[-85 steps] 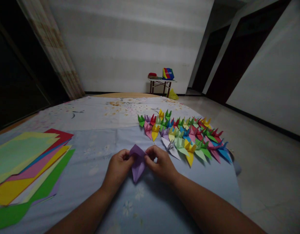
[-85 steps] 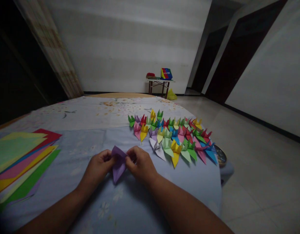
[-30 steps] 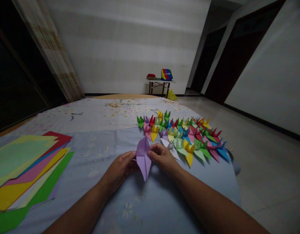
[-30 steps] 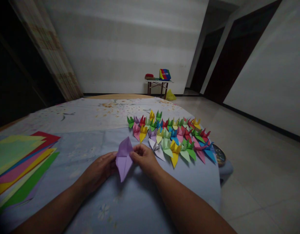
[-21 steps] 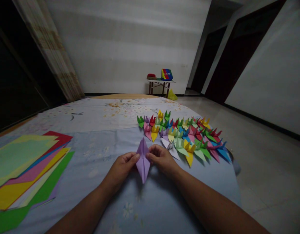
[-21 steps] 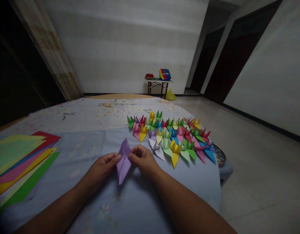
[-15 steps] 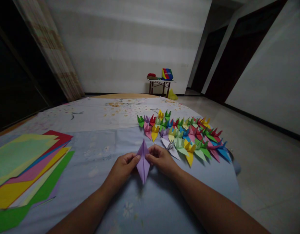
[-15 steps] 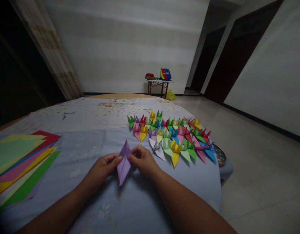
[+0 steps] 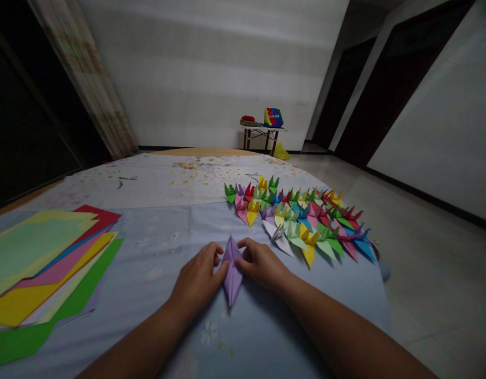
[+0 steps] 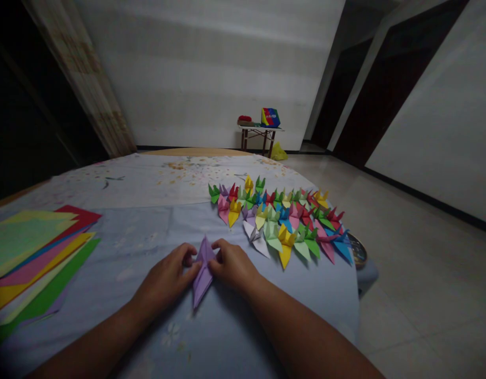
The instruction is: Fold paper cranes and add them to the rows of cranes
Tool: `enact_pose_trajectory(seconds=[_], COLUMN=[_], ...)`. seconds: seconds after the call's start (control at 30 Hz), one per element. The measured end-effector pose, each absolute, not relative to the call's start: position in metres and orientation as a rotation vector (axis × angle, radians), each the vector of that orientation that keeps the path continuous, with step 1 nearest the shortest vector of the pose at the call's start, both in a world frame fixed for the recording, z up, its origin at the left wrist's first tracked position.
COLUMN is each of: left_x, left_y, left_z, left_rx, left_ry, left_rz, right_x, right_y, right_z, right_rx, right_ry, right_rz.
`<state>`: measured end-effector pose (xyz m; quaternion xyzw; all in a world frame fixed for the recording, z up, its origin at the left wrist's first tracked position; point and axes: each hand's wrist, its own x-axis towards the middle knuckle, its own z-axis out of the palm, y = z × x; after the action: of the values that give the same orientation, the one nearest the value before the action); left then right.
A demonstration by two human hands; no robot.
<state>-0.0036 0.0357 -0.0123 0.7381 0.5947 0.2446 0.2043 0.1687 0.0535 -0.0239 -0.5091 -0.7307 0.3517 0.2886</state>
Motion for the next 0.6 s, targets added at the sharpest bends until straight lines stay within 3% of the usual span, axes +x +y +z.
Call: enact_pose_trajectory(seconds=[0.27, 0.6], left_x=[0.002, 0.011], left_y=[0.03, 0.016], left_z=[-0.016, -0.012], left_rx=[2.469, 2.674], left_ry=[1.623, 1.619], left_rz=[0.631, 0.419], right_x=[0.167, 0.173], right_y=[0.051, 0.056], right_z=[-0.021, -0.023], right_rx=[-1.467, -1.386], right_ry=[-2.187, -2.274], right_rz=[0.525, 0.492])
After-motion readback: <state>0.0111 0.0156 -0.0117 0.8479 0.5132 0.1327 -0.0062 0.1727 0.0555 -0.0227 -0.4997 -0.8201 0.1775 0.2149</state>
